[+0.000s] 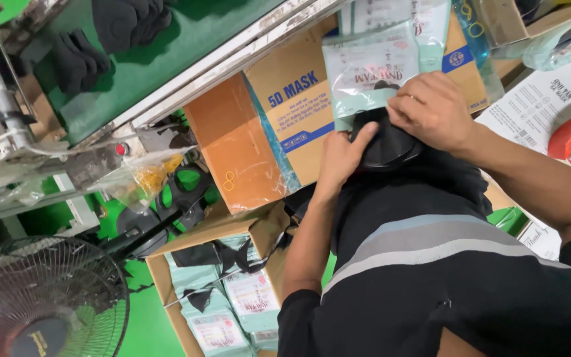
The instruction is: Manual sorting and packing of black face masks into individual plastic bags and shipping boxes.
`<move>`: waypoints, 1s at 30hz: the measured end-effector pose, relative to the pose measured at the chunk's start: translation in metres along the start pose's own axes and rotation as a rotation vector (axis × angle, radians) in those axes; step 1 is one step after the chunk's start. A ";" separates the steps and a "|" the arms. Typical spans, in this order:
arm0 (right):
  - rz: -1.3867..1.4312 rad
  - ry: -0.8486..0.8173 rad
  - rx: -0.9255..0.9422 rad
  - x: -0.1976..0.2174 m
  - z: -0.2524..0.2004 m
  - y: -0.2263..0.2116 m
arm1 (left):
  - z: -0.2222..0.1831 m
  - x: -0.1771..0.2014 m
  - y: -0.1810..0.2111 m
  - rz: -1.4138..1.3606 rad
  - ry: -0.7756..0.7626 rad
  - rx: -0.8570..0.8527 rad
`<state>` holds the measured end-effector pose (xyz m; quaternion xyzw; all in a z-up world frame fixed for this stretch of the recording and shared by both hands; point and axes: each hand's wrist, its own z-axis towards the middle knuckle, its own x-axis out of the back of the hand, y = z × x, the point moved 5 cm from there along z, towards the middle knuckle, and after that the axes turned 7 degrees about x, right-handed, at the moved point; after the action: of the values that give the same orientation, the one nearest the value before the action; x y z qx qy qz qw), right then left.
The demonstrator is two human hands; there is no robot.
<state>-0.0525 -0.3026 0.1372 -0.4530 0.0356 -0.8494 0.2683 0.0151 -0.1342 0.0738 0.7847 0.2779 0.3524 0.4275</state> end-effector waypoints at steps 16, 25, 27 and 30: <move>1.518 0.032 -0.950 -0.071 -0.050 0.027 | -0.008 -0.024 -0.098 -0.560 0.075 -0.079; 1.578 0.532 -1.235 -0.083 -0.049 0.023 | -0.022 -0.045 -0.085 -1.194 -0.165 0.081; 1.452 0.328 -1.211 -0.089 -0.052 0.018 | -0.021 -0.050 -0.097 -0.628 -0.040 0.285; 1.351 0.162 -1.299 -0.109 -0.071 0.001 | -0.004 -0.045 -0.110 -1.037 -0.051 0.180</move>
<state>-0.0592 -0.2629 0.0137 -0.3371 0.7763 -0.3565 0.3957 -0.0293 -0.1129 -0.0342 0.5861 0.6485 0.0500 0.4831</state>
